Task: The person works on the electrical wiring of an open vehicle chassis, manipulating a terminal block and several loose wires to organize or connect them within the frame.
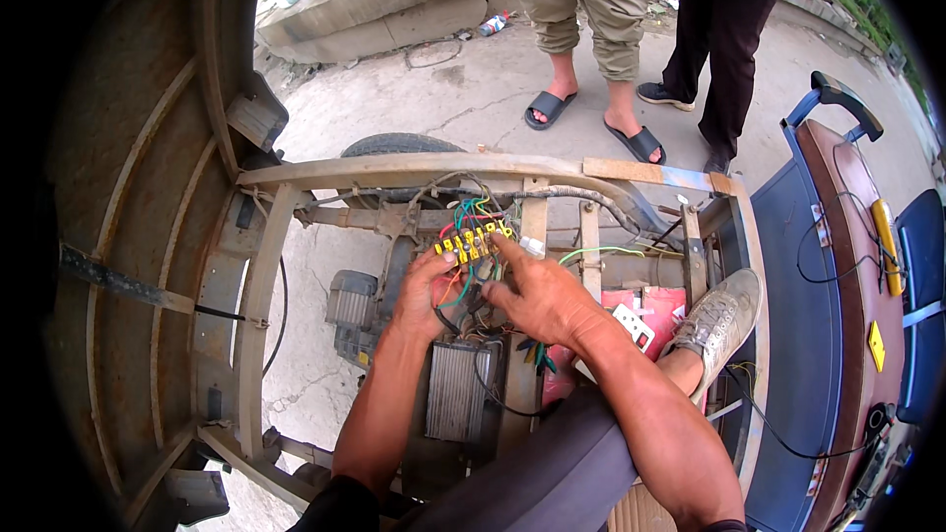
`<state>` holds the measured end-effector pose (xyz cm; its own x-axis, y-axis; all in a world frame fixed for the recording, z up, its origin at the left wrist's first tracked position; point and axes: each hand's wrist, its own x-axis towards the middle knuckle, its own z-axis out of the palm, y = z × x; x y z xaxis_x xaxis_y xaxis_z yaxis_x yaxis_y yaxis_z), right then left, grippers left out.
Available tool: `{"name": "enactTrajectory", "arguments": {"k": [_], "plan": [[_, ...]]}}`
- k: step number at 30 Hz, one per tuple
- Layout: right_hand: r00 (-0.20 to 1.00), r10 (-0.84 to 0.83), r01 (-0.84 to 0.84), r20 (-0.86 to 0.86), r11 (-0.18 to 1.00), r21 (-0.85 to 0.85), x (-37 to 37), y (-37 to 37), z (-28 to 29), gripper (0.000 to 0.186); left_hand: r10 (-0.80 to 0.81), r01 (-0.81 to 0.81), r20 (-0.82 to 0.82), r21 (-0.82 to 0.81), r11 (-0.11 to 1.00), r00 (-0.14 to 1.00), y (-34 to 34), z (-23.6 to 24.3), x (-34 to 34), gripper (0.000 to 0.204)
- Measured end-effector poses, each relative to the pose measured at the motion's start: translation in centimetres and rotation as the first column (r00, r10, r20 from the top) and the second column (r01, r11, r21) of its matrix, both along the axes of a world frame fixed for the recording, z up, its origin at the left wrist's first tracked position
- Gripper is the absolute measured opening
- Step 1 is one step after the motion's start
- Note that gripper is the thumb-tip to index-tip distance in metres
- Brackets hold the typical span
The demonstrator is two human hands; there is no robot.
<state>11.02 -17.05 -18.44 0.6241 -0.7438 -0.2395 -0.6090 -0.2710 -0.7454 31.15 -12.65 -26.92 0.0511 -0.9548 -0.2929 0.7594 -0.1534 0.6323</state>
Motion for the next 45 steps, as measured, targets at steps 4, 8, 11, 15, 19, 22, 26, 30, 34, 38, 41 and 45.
{"name": "enactTrajectory", "arguments": {"k": [4, 8, 11, 15, 19, 22, 26, 30, 34, 38, 41, 45], "plan": [[0.973, -0.231, 0.223, 0.011, 0.948, 0.228, 0.0, -0.8, 1.1, 0.060, -0.054, 0.049, 0.080, 0.073, 0.996, 0.995, -0.1, -0.5, 0.4, 0.025], [0.919, -0.340, 0.283, 0.200, 0.922, 0.266, -0.8, -1.4, -2.4, 0.045, -0.063, 0.050, 0.134, 0.094, 0.994, 0.989, -0.5, -0.7, 0.2, 0.022], [0.896, -0.378, 0.272, 0.235, 0.883, 0.384, -1.0, -1.6, -2.8, 0.041, -0.052, 0.038, 0.121, 0.120, 0.992, 0.991, -0.7, -0.7, 0.1, 0.022], [0.923, -0.361, 0.274, 0.137, 0.861, 0.428, -0.7, -1.7, -2.3, 0.036, -0.067, 0.054, 0.124, 0.103, 0.993, 0.990, -0.7, -0.2, 0.2, 0.022], [0.936, -0.320, 0.250, 0.147, 0.898, 0.362, -0.5, -1.2, -3.3, 0.036, -0.087, 0.082, 0.070, 0.069, 0.994, 0.994, -0.6, 0.5, -0.1, 0.024], [0.908, -0.363, 0.258, 0.207, 0.877, 0.407, -0.3, -1.2, -3.5, 0.034, -0.081, 0.074, 0.083, 0.077, 0.994, 0.993, -0.5, 0.8, -0.1, 0.024], [0.905, -0.354, 0.245, 0.234, 0.886, 0.393, -0.3, -1.3, -4.5, 0.029, -0.077, 0.074, 0.051, 0.052, 0.996, 0.996, -0.5, 0.9, -0.4, 0.023], [0.924, -0.339, 0.264, 0.178, 0.901, 0.344, -0.1, -1.4, -4.3, 0.026, -0.088, 0.084, 0.058, 0.067, 0.994, 0.994, -0.4, 0.5, 0.3, 0.023], [0.928, -0.331, 0.258, 0.171, 0.901, 0.348, -0.4, -1.6, -4.4, 0.028, -0.085, 0.074, 0.103, 0.101, 0.992, 0.991, -0.4, 1.0, 0.1, 0.022], [0.925, -0.348, 0.291, 0.151, 0.906, 0.308, -0.4, -1.2, -3.4, 0.030, -0.065, 0.045, 0.160, 0.129, 0.991, 0.985, -0.4, 0.7, -0.1, 0.023], [0.881, -0.435, 0.340, 0.186, 0.855, 0.392, -1.0, -2.0, -3.3, 0.032, -0.107, 0.093, 0.176, 0.086, 0.992, 0.979, -0.3, 1.1, -0.2, 0.022], [0.782, -0.526, 0.332, 0.336, 0.806, 0.490, -0.6, -1.9, -2.9, 0.036, -0.091, 0.069, 0.241, 0.095, 0.993, 0.966, -0.5, 0.3, 0.0, 0.024]]}}
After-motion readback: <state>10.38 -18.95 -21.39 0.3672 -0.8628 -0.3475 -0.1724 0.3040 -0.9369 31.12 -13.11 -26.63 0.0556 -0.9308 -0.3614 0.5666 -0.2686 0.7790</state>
